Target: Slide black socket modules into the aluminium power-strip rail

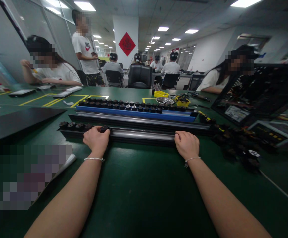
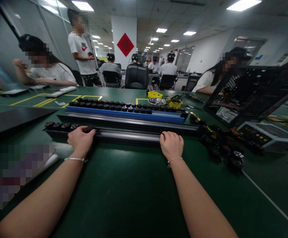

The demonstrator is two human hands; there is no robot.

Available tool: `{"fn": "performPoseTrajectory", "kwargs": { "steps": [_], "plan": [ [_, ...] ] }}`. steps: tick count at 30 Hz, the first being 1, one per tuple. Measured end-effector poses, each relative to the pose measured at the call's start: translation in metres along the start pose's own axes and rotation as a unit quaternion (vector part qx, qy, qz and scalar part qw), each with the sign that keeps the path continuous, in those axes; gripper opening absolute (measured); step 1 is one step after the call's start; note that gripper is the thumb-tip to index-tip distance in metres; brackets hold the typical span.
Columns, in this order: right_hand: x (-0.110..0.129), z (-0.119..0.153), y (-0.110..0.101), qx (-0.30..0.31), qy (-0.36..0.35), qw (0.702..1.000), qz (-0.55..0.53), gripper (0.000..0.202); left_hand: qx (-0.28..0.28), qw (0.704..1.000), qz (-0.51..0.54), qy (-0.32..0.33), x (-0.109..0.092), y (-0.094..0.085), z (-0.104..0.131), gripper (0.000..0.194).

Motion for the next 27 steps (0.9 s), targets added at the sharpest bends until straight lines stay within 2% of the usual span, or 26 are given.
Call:
{"fn": "performPoseTrajectory", "kwargs": {
  "steps": [27],
  "plan": [
    [0.0002,-0.0007,0.0007,0.015,0.006,1.000,0.001,0.035,0.009,1.000,-0.005,0.013,0.0007,0.0024,-0.0014,0.038]
  ]
}}
Point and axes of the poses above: each hand's wrist, its own z-axis away from the middle knuckle, its own y-axis out of the palm, x = y × z, the point moved 5 cm from there along -z, towards the middle knuckle, and after that the axes turned 12 degrees about y, right-handed, at the moved point
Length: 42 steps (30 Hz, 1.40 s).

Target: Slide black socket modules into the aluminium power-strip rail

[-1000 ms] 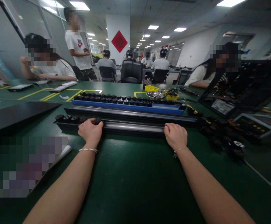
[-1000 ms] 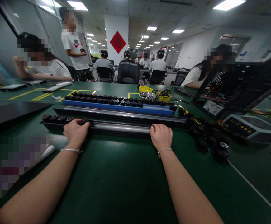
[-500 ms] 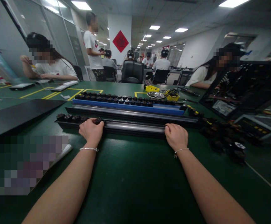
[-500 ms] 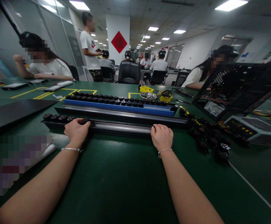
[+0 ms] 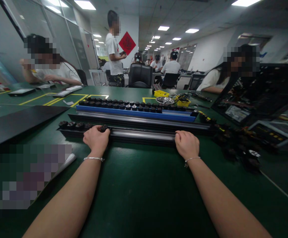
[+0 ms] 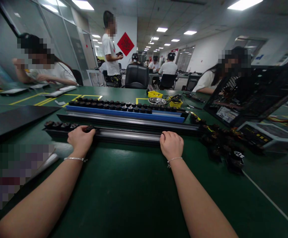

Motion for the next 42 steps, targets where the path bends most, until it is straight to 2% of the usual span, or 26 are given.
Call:
{"fn": "performPoseTrajectory", "kwargs": {
  "steps": [5,13,32,42],
  "plan": [
    [0.000,0.000,-0.001,-0.004,0.006,1.000,-0.004,0.034,0.002,1.000,0.003,0.000,0.000,0.000,0.000,0.036],
    [0.000,0.000,-0.001,-0.001,0.003,1.000,-0.013,0.035,0.004,0.999,-0.017,0.042,-0.013,0.003,0.005,0.034],
    [0.001,-0.001,-0.001,-0.002,0.004,1.000,0.001,0.034,0.014,0.999,-0.006,0.044,-0.016,0.004,0.007,0.033],
    [0.000,0.000,-0.001,-0.004,0.007,1.000,0.004,0.036,0.009,0.997,-0.006,0.082,-0.015,0.008,0.004,0.035]
  ]
}}
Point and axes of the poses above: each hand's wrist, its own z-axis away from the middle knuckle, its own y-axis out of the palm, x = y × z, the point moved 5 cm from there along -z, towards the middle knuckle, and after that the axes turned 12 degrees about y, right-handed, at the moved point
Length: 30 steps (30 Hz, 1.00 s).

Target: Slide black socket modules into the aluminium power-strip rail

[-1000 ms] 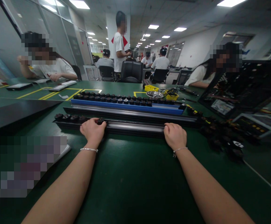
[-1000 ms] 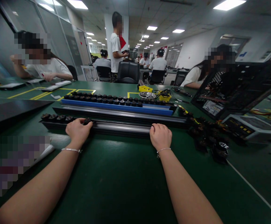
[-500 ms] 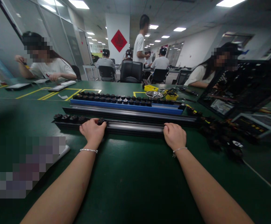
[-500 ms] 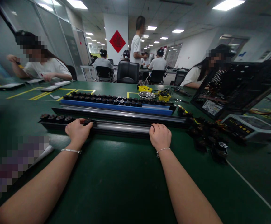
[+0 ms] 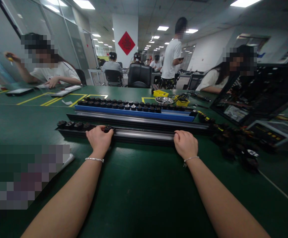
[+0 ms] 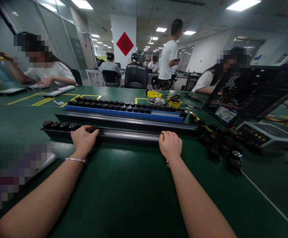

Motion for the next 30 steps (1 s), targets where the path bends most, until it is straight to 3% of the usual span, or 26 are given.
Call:
{"fn": "performPoseTrajectory", "kwargs": {
  "steps": [30],
  "plan": [
    [-0.0008,-0.0013,0.0012,-0.010,-0.007,1.000,0.000,0.033,0.015,0.999,0.021,0.019,-0.0058,0.0028,0.0011,0.033]
  ]
}}
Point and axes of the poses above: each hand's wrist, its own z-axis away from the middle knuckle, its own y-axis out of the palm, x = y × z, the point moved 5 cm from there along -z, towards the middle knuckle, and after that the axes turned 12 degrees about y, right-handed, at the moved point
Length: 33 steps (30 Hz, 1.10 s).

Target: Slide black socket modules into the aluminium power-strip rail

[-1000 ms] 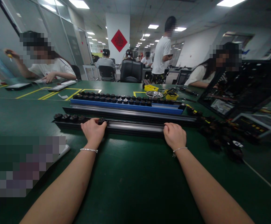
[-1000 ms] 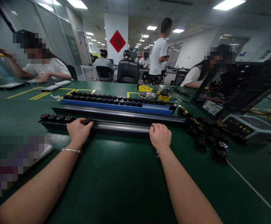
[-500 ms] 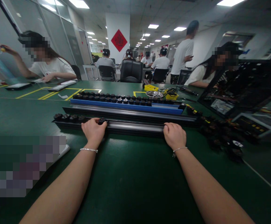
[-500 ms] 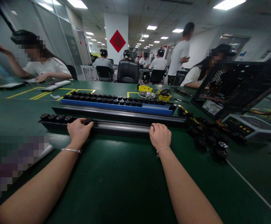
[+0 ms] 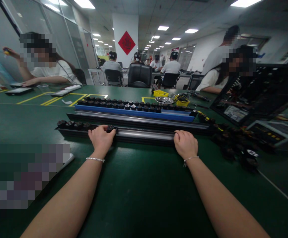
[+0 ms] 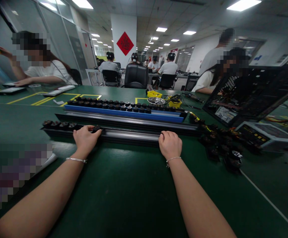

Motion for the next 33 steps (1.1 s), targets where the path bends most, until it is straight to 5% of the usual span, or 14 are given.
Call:
{"fn": "performPoseTrajectory", "kwargs": {
  "steps": [33],
  "plan": [
    [0.0003,0.0007,-0.0007,0.005,0.002,1.000,0.002,0.034,0.011,0.999,0.035,0.017,-0.0082,0.0009,0.0026,0.033]
  ]
}}
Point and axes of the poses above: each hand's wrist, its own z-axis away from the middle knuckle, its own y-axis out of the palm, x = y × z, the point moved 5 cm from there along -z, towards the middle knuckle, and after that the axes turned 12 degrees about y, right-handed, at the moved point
